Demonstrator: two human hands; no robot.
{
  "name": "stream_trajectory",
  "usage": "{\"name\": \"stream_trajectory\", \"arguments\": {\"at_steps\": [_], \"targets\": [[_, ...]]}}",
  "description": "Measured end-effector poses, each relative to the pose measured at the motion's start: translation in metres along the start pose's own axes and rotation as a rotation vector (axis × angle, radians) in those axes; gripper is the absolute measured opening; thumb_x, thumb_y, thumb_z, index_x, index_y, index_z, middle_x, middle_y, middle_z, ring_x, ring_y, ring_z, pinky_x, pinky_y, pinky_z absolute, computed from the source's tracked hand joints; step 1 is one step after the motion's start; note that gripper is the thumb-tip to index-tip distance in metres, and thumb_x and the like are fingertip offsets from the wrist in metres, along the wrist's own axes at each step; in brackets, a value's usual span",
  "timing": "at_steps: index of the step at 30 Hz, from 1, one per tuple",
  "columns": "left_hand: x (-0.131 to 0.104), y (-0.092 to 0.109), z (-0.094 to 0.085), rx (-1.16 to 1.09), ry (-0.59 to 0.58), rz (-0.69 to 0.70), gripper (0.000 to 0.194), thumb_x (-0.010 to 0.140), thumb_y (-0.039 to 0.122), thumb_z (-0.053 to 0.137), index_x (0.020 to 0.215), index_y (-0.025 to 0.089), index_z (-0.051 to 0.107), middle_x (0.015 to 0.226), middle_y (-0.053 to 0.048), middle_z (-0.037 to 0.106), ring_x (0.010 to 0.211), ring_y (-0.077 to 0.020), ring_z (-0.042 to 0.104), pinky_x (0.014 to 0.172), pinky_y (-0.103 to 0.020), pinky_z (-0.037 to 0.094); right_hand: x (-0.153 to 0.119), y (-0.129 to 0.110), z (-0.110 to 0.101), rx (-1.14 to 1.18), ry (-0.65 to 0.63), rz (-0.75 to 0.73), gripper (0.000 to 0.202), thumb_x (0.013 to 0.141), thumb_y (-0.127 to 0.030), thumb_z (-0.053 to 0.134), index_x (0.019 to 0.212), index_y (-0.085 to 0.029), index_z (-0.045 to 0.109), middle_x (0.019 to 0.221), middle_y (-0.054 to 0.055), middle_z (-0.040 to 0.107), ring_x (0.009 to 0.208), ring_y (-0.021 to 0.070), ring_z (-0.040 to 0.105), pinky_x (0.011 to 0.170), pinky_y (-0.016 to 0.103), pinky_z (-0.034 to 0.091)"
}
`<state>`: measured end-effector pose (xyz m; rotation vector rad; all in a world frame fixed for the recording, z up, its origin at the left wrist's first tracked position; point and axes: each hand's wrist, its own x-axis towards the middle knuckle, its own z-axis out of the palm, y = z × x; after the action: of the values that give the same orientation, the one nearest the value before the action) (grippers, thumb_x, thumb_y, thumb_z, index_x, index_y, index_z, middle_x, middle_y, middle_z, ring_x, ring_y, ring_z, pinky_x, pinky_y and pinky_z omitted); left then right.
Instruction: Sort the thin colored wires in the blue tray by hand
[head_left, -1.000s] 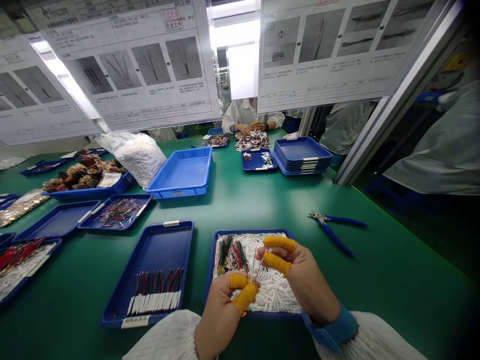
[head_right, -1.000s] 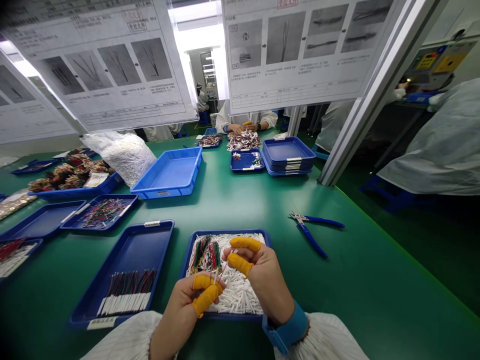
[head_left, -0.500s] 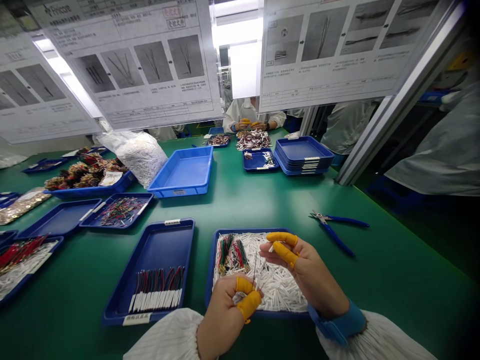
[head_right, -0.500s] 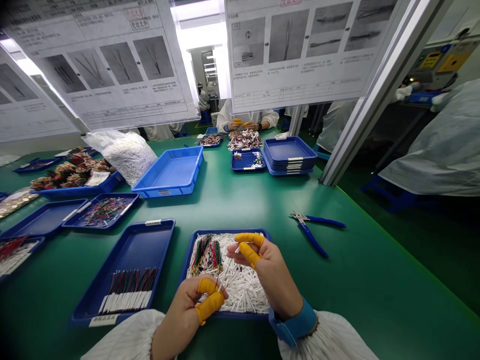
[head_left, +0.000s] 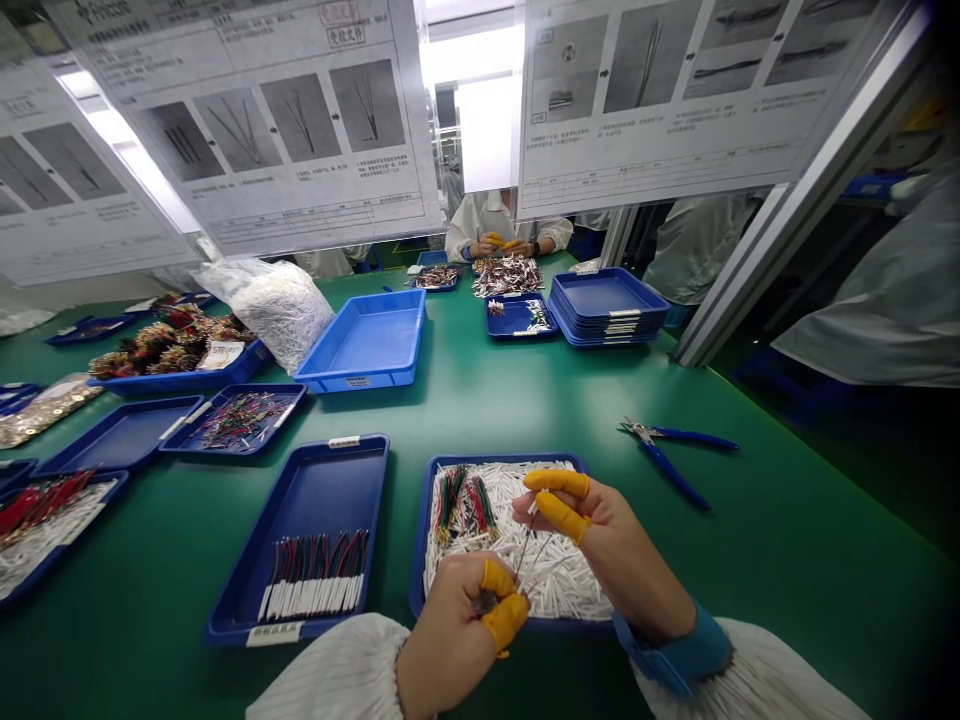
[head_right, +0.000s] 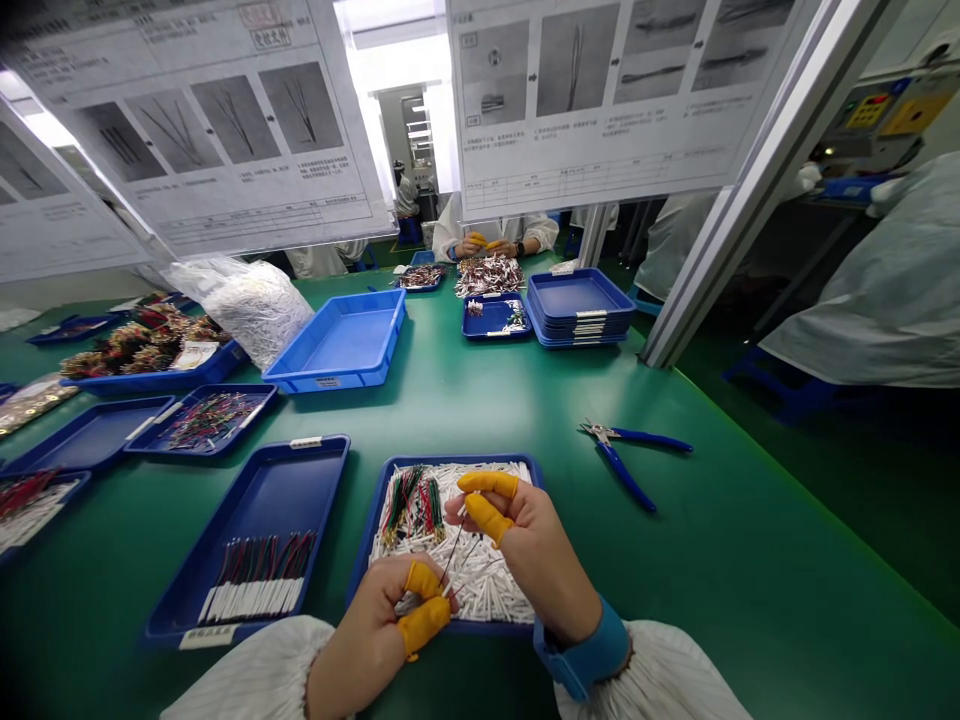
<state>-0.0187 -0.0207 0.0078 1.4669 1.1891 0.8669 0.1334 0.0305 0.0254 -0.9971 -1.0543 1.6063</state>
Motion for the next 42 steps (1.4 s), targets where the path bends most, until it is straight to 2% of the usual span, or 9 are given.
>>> {"name": "stream_trajectory", "arguments": {"at_steps": [5,11,13,18,25,32,36,39,42], "targets": [[0.000,0.000,-0.001,0.004,0.000,-0.004,0.021,0.073,0.023,0.057,0.055,0.015,0.049,0.060,-0.002,0.051,0.055,-0.0121,0.046,0.053,-0.023,0.039,0.001,0.002,0.000,-0.007,-0.034,-0.006,0.024,0.067,-0.036,0.068,0.083,-0.018,0.065,0.071,0.004,0.071,0.072,0.0191,0.066,0.074,0.036,0.051],[-0.001,0.001,-0.002,0.044,0.027,0.008,0.018,0.073,0.023,0.055,0.058,0.013,0.054,0.063,-0.006,0.057,0.059,-0.0155,0.051,0.056,-0.026,0.041,0.000,0.000,0.004,-0.065,-0.154,-0.018,0.018,0.065,-0.031,0.069,0.078,-0.019,0.066,0.068,0.003,0.070,0.069,0.0176,0.064,0.070,0.033,0.050],[-0.002,0.001,-0.002,0.056,0.034,0.013,0.018,0.074,0.023,0.055,0.058,0.014,0.054,0.064,-0.006,0.057,0.060,-0.0158,0.051,0.057,-0.026,0.041,0.000,0.000,0.003,-0.071,-0.135,-0.030,0.018,0.065,-0.030,0.069,0.078,-0.019,0.066,0.068,0.003,0.070,0.069,0.0180,0.065,0.071,0.034,0.050],[-0.001,0.001,-0.001,0.070,0.029,0.017,0.019,0.073,0.023,0.055,0.057,0.014,0.052,0.062,-0.005,0.056,0.059,-0.0151,0.050,0.056,-0.025,0.040,0.002,0.004,-0.002,-0.008,0.014,-0.066,0.020,0.065,-0.032,0.070,0.081,-0.020,0.066,0.070,0.002,0.071,0.075,0.0189,0.065,0.078,0.036,0.050],[0.000,0.001,-0.001,0.050,0.014,0.011,0.019,0.073,0.022,0.055,0.056,0.014,0.050,0.062,-0.004,0.055,0.057,-0.0137,0.049,0.054,-0.023,0.039,0.003,0.006,-0.002,0.019,0.012,-0.067,0.021,0.065,-0.028,0.071,0.082,-0.019,0.065,0.071,0.003,0.071,0.074,0.0186,0.065,0.078,0.036,0.051],[0.000,-0.001,-0.001,0.054,-0.004,0.014,0.018,0.073,0.021,0.054,0.057,0.013,0.051,0.061,-0.003,0.053,0.055,-0.0126,0.047,0.053,-0.023,0.038,0.002,0.005,-0.003,-0.011,-0.034,-0.050,0.020,0.068,-0.030,0.069,0.083,-0.019,0.063,0.071,0.003,0.071,0.073,0.0167,0.065,0.076,0.033,0.050],[0.000,-0.001,-0.001,0.064,0.014,0.031,0.018,0.073,0.020,0.054,0.057,0.013,0.052,0.061,-0.004,0.054,0.056,-0.0134,0.048,0.054,-0.024,0.039,0.001,0.008,-0.002,-0.121,-0.143,-0.020,0.022,0.067,-0.031,0.069,0.083,-0.018,0.062,0.069,0.003,0.070,0.069,0.0176,0.065,0.071,0.034,0.051],[0.001,0.000,-0.002,0.082,0.049,0.058,0.019,0.074,0.019,0.055,0.056,0.013,0.054,0.061,-0.003,0.054,0.058,-0.0133,0.049,0.056,-0.023,0.039,0.001,0.010,-0.002,-0.266,-0.199,-0.055,0.030,0.067,-0.028,0.069,0.093,-0.018,0.060,0.078,0.005,0.069,0.078,0.0196,0.064,0.080,0.037,0.048],[0.001,0.001,-0.003,0.078,0.088,0.056,0.019,0.077,0.020,0.055,0.060,0.013,0.058,0.064,-0.003,0.056,0.061,-0.0138,0.050,0.059,-0.023,0.040,0.000,0.008,-0.003,-0.273,-0.163,-0.075,0.043,0.067,-0.030,0.068,0.106,-0.021,0.054,0.094,0.007,0.067,0.093,0.0204,0.060,0.087,0.038,0.043]]}}
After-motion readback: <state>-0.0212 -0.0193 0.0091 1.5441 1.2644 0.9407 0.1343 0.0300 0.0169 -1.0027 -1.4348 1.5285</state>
